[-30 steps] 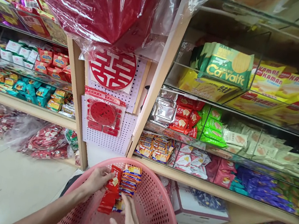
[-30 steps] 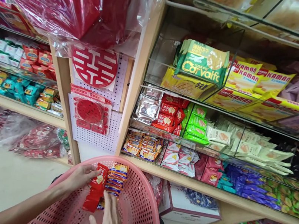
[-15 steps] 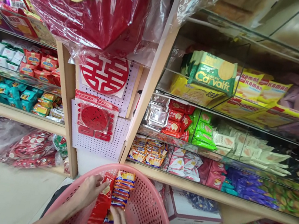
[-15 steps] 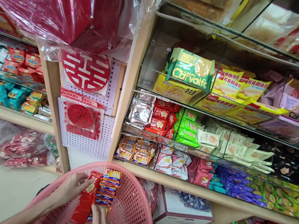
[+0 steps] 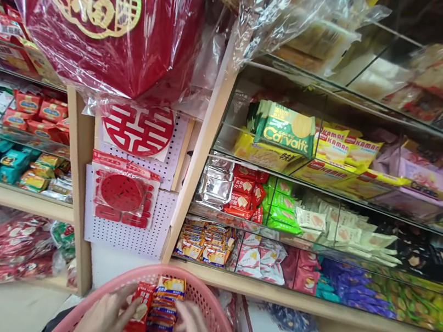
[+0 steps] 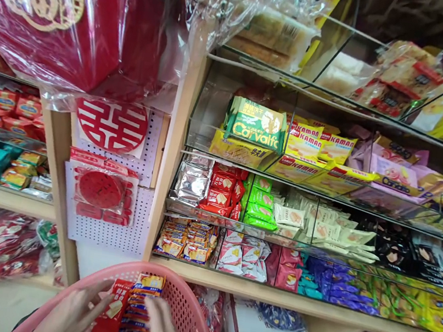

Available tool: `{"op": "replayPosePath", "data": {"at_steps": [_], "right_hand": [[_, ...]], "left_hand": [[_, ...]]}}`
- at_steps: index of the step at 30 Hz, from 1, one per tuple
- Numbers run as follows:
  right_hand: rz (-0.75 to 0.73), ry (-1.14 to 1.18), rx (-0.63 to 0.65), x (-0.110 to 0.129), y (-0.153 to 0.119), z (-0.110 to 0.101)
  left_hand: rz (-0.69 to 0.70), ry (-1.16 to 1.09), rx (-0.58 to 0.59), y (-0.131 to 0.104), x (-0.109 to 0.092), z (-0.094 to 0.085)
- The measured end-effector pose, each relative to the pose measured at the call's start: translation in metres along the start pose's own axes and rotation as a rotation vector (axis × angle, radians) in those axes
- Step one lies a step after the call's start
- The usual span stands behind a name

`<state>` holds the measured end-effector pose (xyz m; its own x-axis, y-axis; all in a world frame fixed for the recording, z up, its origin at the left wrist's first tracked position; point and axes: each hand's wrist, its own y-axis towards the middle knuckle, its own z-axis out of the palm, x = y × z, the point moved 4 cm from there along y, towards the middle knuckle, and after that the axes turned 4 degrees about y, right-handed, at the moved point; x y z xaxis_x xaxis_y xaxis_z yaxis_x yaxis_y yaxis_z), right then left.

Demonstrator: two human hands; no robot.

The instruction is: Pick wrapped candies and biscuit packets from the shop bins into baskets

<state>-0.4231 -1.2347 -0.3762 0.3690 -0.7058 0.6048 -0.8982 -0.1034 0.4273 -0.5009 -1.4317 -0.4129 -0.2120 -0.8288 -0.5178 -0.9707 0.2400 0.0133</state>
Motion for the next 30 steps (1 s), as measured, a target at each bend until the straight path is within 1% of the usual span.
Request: {"op": "replayPosePath", "data": {"at_steps": [1, 2, 4, 5, 6, 8, 9, 10, 12, 14, 17, 19, 21, 24, 26, 30], "right_hand": [[-0.036, -0.017, 0.026, 0.004, 0.015, -0.023], [-0.041, -0.050, -0.011, 0.008, 0.031, -0.050], [-0.072, -0.110, -0.131, 0.016, 0.065, -0.102], [-0.108, -0.136, -0.168, 0.020, 0.081, -0.123], [-0.149, -0.159, -0.205, 0.023, 0.098, -0.142], [-0.235, -0.226, -0.270, 0.026, 0.129, -0.171], [-0.271, -0.284, -0.281, 0.026, 0.144, -0.181], [-0.297, -0.351, -0.279, 0.024, 0.158, -0.187], [-0.327, -0.514, -0.242, 0.019, 0.185, -0.192], [-0.332, -0.680, -0.200, 0.013, 0.207, -0.192], [-0.326, -0.871, -0.166, 0.009, 0.230, -0.190], [-0.303, -0.951, -0.141, 0.008, 0.241, -0.191], [-0.263, -1.003, -0.101, 0.007, 0.249, -0.194], [-0.217, -1.040, -0.032, 0.003, 0.259, -0.200], [-0.205, -1.047, 0.005, 0.000, 0.264, -0.203], [-0.205, -1.035, 0.042, -0.002, 0.270, -0.207]], "left_hand": [[0.062, -0.018, -0.056, 0.003, 0.000, -0.009], [0.134, -0.010, -0.147, 0.007, 0.000, -0.018], [0.255, 0.087, -0.340, 0.013, 0.005, -0.032], [0.276, 0.148, -0.415, 0.016, 0.009, -0.035], [0.275, 0.202, -0.465, 0.019, 0.015, -0.035], [0.241, 0.253, -0.513, 0.022, 0.028, -0.032], [0.226, 0.255, -0.517, 0.023, 0.033, -0.029], [0.212, 0.249, -0.507, 0.023, 0.037, -0.025], [0.194, 0.227, -0.461, 0.023, 0.043, -0.017], [0.169, 0.211, -0.406, 0.024, 0.046, -0.010], [0.123, 0.208, -0.334, 0.026, 0.050, -0.004], [0.109, 0.217, -0.306, 0.026, 0.051, -0.001], [0.132, 0.235, -0.297, 0.026, 0.052, 0.001], [0.208, 0.267, -0.309, 0.025, 0.051, 0.001], [0.231, 0.282, -0.330, 0.024, 0.052, 0.001], [0.282, 0.325, -0.367, 0.024, 0.052, 0.000]]}}
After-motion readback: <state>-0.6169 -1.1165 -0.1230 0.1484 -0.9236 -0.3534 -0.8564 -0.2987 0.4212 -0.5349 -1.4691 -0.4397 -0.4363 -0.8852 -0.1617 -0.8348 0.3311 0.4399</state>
